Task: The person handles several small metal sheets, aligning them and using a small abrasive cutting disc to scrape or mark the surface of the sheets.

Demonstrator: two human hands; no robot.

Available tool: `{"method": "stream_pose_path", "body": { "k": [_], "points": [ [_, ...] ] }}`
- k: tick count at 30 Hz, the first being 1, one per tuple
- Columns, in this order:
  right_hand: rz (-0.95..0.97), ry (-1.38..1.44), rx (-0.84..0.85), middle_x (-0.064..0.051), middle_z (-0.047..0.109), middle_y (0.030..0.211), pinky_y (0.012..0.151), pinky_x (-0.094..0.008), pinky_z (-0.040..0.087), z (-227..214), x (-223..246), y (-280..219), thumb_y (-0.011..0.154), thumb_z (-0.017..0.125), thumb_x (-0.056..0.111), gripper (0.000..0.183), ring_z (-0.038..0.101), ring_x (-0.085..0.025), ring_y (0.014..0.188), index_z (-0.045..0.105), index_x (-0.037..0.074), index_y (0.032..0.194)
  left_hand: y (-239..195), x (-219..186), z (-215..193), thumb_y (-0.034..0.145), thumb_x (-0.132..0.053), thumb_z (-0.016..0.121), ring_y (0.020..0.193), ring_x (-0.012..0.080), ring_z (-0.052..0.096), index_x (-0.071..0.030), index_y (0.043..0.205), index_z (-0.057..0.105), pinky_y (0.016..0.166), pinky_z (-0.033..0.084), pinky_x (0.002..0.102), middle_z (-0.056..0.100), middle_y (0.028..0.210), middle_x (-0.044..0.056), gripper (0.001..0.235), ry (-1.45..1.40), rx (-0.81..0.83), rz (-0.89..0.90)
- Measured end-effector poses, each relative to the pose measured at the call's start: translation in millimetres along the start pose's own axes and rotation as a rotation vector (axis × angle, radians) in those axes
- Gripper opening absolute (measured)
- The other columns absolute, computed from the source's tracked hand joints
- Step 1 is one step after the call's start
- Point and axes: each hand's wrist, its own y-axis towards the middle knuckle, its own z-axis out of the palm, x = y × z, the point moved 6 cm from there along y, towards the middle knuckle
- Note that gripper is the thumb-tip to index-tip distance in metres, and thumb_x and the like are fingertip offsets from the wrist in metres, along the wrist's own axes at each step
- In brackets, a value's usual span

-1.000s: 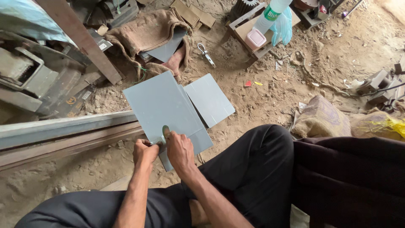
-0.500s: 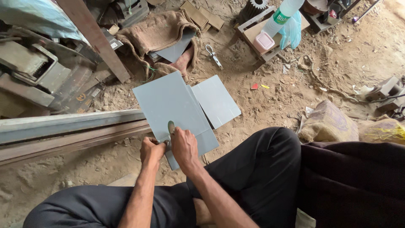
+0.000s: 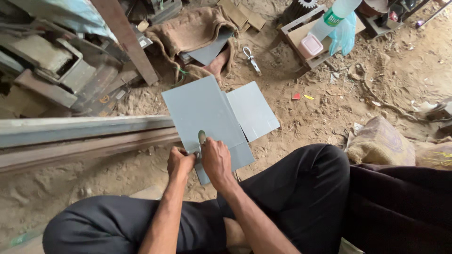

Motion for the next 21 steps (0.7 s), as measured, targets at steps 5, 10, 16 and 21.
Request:
{"method": "stream_pose_path", "body": {
  "k": [5, 10, 16, 21],
  "points": [
    [-0.085, 0.083, -0.080, -0.026, 0.068, 0.075, 0.059, -0.055, 0.051, -13, -13, -24, 0.094, 0.064, 0.012, 0.016, 0.066, -0.047, 0.072, 0.072, 0.000, 0.086, 3, -4, 3, 0.074, -0.038, 0.082, 0.098, 0.0377, 0.073, -0.007, 0.097, 0.069, 0.086, 0.057, 0.048, 0.076, 0.101, 0.019, 0.041, 0.070, -0.017, 0.061],
    [-0.105, 0.000, -0.055, -0.025, 0.067, 0.071, 0.061, -0.054, 0.052, -7, -10, -10, 0.090, 0.067, 0.016, 0.019, 0.067, -0.046, 0.070, 0.068, -0.002, 0.085, 0, -4, -1, 0.070, -0.033, 0.083, 0.101, 0.0354, 0.072, -0.011, 0.105, 0.064, 0.086, 0.058, 0.047, 0.075, 0.106, 0.014, 0.045, 0.081, -0.010, -0.017],
    [-0.139, -0.001, -0.089, -0.026, 0.067, 0.070, 0.059, -0.054, 0.052, -8, -5, -6, 0.098, 0.068, 0.016, 0.019, 0.066, -0.047, 0.068, 0.070, -0.001, 0.088, -7, -8, -7, 0.069, -0.029, 0.083, 0.100, 0.0318, 0.073, -0.013, 0.104, 0.062, 0.085, 0.058, 0.046, 0.075, 0.104, 0.011, 0.044, 0.054, 0.016, -0.063],
    [-0.038, -0.061, -0.033, -0.027, 0.066, 0.070, 0.060, -0.052, 0.053, 0, -24, -27, 0.093, 0.070, 0.020, 0.026, 0.068, -0.045, 0.066, 0.067, -0.005, 0.087, -7, -10, -7, 0.072, -0.029, 0.081, 0.098, 0.0317, 0.073, -0.013, 0.104, 0.061, 0.084, 0.058, 0.046, 0.075, 0.104, 0.011, 0.040, 0.061, 0.012, -0.058]
  ]
}}
